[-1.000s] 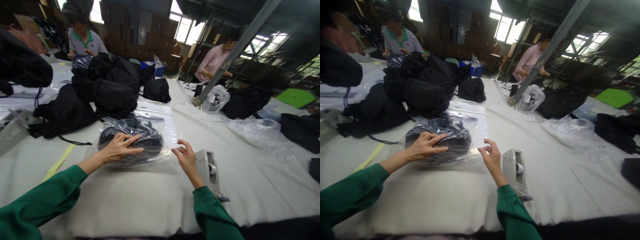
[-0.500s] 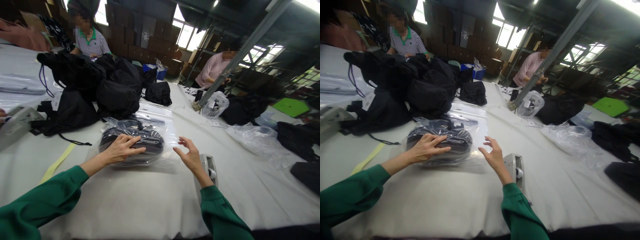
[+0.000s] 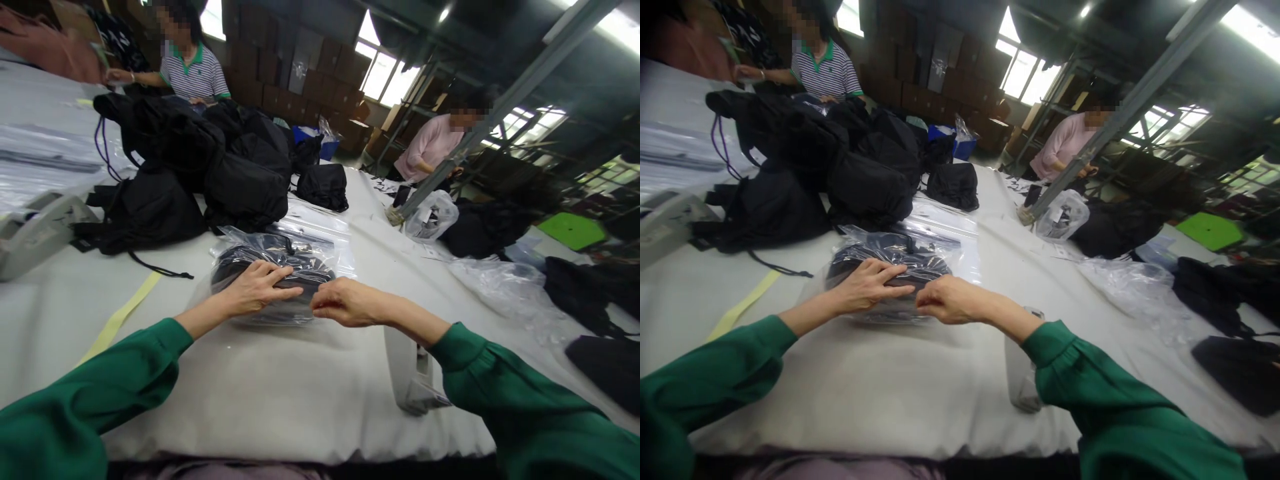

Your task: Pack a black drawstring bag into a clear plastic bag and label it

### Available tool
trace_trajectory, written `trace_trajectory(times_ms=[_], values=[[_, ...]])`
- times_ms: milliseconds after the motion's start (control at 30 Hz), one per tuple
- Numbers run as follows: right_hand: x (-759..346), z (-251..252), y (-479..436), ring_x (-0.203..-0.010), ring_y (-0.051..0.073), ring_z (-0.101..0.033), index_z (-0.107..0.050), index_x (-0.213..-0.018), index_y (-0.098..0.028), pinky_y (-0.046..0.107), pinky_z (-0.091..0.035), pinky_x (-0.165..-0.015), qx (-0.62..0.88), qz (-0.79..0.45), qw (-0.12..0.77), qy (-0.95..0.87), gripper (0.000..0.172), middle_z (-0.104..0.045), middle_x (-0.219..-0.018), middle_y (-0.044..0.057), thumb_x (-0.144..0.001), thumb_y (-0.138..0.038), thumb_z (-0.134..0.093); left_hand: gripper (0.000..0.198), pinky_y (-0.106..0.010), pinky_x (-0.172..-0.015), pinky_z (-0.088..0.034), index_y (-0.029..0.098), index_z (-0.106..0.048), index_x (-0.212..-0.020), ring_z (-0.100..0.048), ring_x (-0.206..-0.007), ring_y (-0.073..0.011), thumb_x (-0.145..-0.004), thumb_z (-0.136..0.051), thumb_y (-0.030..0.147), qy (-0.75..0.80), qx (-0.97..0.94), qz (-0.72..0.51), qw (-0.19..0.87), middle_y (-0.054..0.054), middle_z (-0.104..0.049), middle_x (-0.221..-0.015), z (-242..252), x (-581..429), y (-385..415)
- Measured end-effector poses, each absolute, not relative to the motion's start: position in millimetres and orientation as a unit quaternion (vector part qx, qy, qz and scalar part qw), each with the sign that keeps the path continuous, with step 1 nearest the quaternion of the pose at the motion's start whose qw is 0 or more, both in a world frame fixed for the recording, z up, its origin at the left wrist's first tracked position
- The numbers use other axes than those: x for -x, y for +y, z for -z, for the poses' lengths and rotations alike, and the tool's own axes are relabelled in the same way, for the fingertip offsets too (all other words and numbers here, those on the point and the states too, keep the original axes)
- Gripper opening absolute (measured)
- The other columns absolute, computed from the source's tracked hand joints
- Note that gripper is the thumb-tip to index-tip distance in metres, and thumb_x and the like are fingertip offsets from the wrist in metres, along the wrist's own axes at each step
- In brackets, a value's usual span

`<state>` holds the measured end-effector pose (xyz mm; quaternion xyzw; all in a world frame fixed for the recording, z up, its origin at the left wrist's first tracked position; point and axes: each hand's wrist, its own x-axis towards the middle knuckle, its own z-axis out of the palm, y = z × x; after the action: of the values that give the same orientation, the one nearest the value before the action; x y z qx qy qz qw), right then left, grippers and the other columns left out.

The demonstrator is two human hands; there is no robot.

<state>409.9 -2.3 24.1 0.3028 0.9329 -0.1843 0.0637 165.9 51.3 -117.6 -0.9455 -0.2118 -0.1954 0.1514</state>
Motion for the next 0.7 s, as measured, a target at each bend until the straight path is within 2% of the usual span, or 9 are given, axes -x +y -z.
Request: trace_trajectory(times_ms=[133,200,433,633,700], values=[[-396,-19,17,-0.073,0.02,-0.065,-0.072,-0.086,-0.017,0.027,-0.041,-0.064,-0.382,0.035,0.21,0.899,0.02,-0.072,-0.083,0.009,-0.089,-0.019,-0.052,0.069,-0.04,-0.089,-0.035,0.043,-0.038,-0.143,-0.049,-0.107,-0.0264,-0.083,-0.055,0.014,-0.207,0.947,0.197,0.147,-0.009,-0.043,-0.145,116,-165,51],[-392,-18,21,-0.077,0.024,-0.067,-0.073,-0.086,-0.016,0.028,-0.043,-0.064,-0.408,-0.025,0.244,0.879,0.022,-0.073,-0.087,0.012,-0.089,-0.022,-0.052,0.068,-0.04,-0.089,-0.035,0.042,-0.039,-0.143,-0.048,-0.109,-0.0268,-0.083,-0.055,0.014,-0.204,0.948,0.198,0.146,-0.01,-0.042,-0.145,115,-164,51],[-380,-9,26,-0.082,0.031,-0.07,-0.075,-0.083,-0.014,0.034,-0.049,-0.07,-0.478,-0.075,0.245,0.84,0.023,-0.073,-0.084,0.019,-0.087,-0.032,-0.062,0.074,-0.041,-0.09,-0.035,0.041,-0.039,-0.143,-0.047,-0.11,-0.0276,-0.078,-0.056,0.01,-0.191,0.952,0.196,0.135,-0.011,-0.04,-0.147,116,-163,54],[-378,-3,28,-0.079,0.029,-0.071,-0.072,-0.089,-0.016,0.032,-0.05,-0.07,-0.514,-0.086,0.231,0.822,0.021,-0.074,-0.081,0.016,-0.088,-0.035,-0.063,0.068,-0.04,-0.091,-0.035,0.041,-0.042,-0.141,-0.047,-0.11,-0.0265,-0.081,-0.057,0.012,-0.193,0.949,0.208,0.136,-0.008,-0.043,-0.146,113,-163,53],[-380,-5,29,-0.077,0.029,-0.071,-0.068,-0.099,-0.015,0.031,-0.048,-0.067,-0.518,-0.09,0.231,0.818,0.023,-0.074,-0.08,0.015,-0.088,-0.035,-0.065,0.066,-0.04,-0.091,-0.036,0.041,-0.043,-0.139,-0.047,-0.11,-0.0265,-0.082,-0.057,0.013,-0.195,0.948,0.211,0.137,-0.008,-0.043,-0.146,112,-164,52]])
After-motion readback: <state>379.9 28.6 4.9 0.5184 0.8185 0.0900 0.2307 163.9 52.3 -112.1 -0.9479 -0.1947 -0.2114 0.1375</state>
